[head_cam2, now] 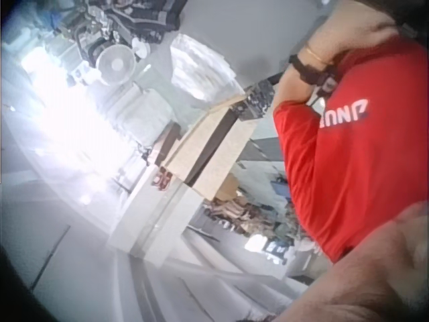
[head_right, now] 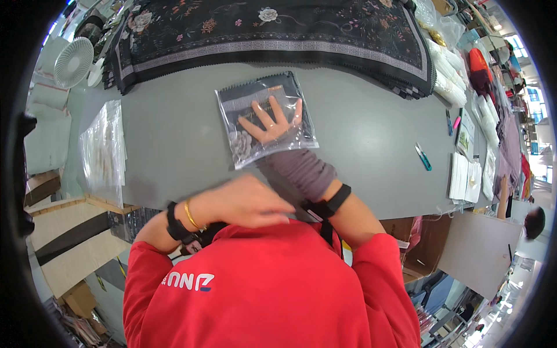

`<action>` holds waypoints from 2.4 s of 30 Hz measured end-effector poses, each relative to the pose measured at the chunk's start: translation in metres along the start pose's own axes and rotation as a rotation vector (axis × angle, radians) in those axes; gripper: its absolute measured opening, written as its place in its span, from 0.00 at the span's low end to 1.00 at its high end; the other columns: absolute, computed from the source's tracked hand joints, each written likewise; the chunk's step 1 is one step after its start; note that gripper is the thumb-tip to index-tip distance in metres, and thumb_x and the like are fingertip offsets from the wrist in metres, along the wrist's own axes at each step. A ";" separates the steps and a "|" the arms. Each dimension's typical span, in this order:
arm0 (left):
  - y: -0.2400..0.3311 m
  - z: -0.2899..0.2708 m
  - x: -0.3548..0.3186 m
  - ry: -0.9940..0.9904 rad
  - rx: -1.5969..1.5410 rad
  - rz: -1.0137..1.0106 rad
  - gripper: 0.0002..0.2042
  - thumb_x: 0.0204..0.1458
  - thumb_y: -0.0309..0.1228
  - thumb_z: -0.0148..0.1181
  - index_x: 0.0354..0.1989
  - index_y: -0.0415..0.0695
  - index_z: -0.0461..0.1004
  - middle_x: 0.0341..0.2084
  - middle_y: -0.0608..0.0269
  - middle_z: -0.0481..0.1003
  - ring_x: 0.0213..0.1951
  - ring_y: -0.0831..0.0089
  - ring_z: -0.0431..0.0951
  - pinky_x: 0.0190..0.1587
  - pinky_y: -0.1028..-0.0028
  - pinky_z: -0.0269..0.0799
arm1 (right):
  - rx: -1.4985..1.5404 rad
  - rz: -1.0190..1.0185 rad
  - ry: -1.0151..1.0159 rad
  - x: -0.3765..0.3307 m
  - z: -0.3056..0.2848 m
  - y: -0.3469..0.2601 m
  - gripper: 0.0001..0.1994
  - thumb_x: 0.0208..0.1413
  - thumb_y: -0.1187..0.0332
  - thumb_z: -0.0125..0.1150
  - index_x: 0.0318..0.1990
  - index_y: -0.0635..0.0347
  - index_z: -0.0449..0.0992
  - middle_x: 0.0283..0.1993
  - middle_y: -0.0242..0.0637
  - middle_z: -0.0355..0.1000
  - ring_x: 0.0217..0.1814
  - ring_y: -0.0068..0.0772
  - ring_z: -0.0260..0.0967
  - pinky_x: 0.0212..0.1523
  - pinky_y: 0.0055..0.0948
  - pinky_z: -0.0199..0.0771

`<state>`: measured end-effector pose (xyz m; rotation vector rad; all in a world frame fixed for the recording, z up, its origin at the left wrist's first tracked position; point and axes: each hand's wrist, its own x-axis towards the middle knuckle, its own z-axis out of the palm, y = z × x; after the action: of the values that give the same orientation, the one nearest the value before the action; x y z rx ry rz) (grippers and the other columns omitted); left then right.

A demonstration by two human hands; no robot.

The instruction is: The person repeatedly folds a floral-patterned fabric item on a table, places it into a clear plastic bag, and stacks the packaged item. The person continues this cycle with multiple fabric items throughout the clip.

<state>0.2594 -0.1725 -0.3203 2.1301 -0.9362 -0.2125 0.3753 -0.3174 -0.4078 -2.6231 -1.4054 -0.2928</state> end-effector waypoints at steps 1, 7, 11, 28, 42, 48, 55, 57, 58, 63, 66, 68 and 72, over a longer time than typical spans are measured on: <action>-0.011 -0.021 0.000 0.065 0.004 0.006 0.10 0.59 0.34 0.67 0.47 0.48 0.83 0.30 0.63 0.80 0.34 0.59 0.82 0.34 0.63 0.76 | 0.025 -0.024 0.013 -0.001 0.001 0.001 0.33 0.60 0.52 0.64 0.74 0.20 0.67 0.82 0.31 0.58 0.84 0.51 0.52 0.73 0.86 0.32; -0.112 -0.067 0.026 0.390 0.363 -0.049 0.26 0.60 0.39 0.63 0.67 0.45 0.72 0.65 0.45 0.71 0.70 0.49 0.67 0.72 0.50 0.61 | 0.174 0.028 0.026 0.008 0.006 -0.004 0.36 0.48 0.46 0.72 0.69 0.30 0.75 0.78 0.33 0.61 0.84 0.58 0.48 0.70 0.93 0.25; -0.134 -0.050 0.029 0.231 0.323 -0.086 0.34 0.63 0.44 0.58 0.76 0.44 0.63 0.75 0.45 0.61 0.79 0.47 0.54 0.80 0.46 0.43 | 0.142 0.183 0.127 0.022 0.012 -0.012 0.36 0.50 0.44 0.69 0.70 0.36 0.74 0.79 0.39 0.60 0.86 0.59 0.43 0.73 0.88 0.29; -0.115 -0.011 0.018 0.264 0.617 -0.266 0.38 0.59 0.64 0.58 0.76 0.62 0.66 0.81 0.53 0.51 0.82 0.44 0.42 0.74 0.26 0.27 | 0.105 0.015 -0.606 -0.047 -0.110 -0.021 0.36 0.63 0.43 0.64 0.73 0.52 0.68 0.82 0.58 0.52 0.84 0.71 0.44 0.77 0.70 0.48; -0.056 -0.027 -0.049 0.125 0.412 0.073 0.14 0.50 0.30 0.68 0.44 0.40 0.79 0.50 0.52 0.75 0.57 0.52 0.76 0.62 0.59 0.76 | 0.121 -0.033 -0.090 -0.021 -0.019 0.059 0.39 0.67 0.45 0.59 0.78 0.60 0.59 0.84 0.52 0.50 0.87 0.51 0.43 0.83 0.53 0.44; -0.070 -0.011 -0.054 0.178 0.621 0.174 0.09 0.48 0.23 0.62 0.38 0.36 0.77 0.46 0.53 0.76 0.57 0.54 0.76 0.63 0.61 0.78 | 0.189 -0.198 -0.044 -0.011 -0.054 0.032 0.30 0.60 0.53 0.69 0.65 0.59 0.73 0.72 0.50 0.66 0.76 0.51 0.62 0.75 0.54 0.59; -0.068 0.000 -0.061 0.243 0.435 0.010 0.10 0.45 0.22 0.66 0.37 0.34 0.76 0.45 0.51 0.75 0.60 0.51 0.75 0.66 0.57 0.75 | 0.276 -0.325 0.079 -0.029 -0.022 -0.037 0.10 0.53 0.65 0.65 0.41 0.56 0.76 0.41 0.35 0.72 0.46 0.37 0.72 0.51 0.37 0.69; -0.068 0.004 -0.060 0.260 0.432 -0.032 0.11 0.44 0.22 0.67 0.37 0.34 0.76 0.45 0.51 0.75 0.61 0.50 0.74 0.68 0.56 0.73 | 0.258 -0.443 0.157 -0.023 -0.015 -0.027 0.07 0.53 0.66 0.63 0.38 0.55 0.75 0.39 0.35 0.72 0.44 0.36 0.72 0.49 0.36 0.69; -0.068 0.006 -0.060 0.275 0.445 -0.052 0.12 0.44 0.22 0.67 0.37 0.34 0.76 0.45 0.51 0.74 0.61 0.50 0.74 0.69 0.55 0.72 | 0.245 -0.500 0.128 -0.020 -0.017 -0.018 0.06 0.53 0.67 0.61 0.37 0.55 0.75 0.38 0.34 0.71 0.43 0.36 0.71 0.48 0.36 0.69; -0.067 0.021 -0.062 0.351 0.366 -0.102 0.15 0.44 0.22 0.68 0.42 0.32 0.75 0.50 0.46 0.75 0.63 0.46 0.73 0.72 0.53 0.68 | 0.076 -0.419 -0.078 -0.031 -0.078 0.078 0.05 0.52 0.67 0.61 0.36 0.54 0.76 0.35 0.32 0.70 0.41 0.35 0.72 0.45 0.37 0.70; -0.064 0.024 -0.061 0.372 0.383 -0.100 0.18 0.44 0.23 0.70 0.43 0.33 0.73 0.54 0.42 0.75 0.63 0.44 0.74 0.70 0.50 0.70 | 0.027 -0.372 -0.058 -0.045 -0.096 0.100 0.11 0.50 0.70 0.65 0.43 0.57 0.77 0.44 0.35 0.76 0.51 0.38 0.75 0.56 0.39 0.72; -0.058 0.021 -0.056 0.364 0.372 -0.100 0.19 0.46 0.27 0.71 0.44 0.33 0.73 0.56 0.42 0.74 0.64 0.45 0.74 0.71 0.50 0.69 | 0.121 -0.317 -0.017 -0.042 -0.088 0.084 0.18 0.51 0.73 0.65 0.51 0.59 0.77 0.55 0.40 0.77 0.61 0.44 0.74 0.65 0.44 0.70; -0.043 0.006 -0.061 0.653 0.438 -0.137 0.15 0.49 0.25 0.70 0.43 0.37 0.73 0.49 0.47 0.75 0.57 0.48 0.78 0.63 0.55 0.75 | 0.298 -0.405 0.009 0.021 -0.055 0.016 0.29 0.52 0.81 0.61 0.65 0.61 0.73 0.68 0.46 0.73 0.71 0.52 0.70 0.70 0.49 0.68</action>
<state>0.2369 -0.1170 -0.3643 2.4166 -0.4714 0.6443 0.3944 -0.3216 -0.3505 -2.0908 -1.8125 -0.1249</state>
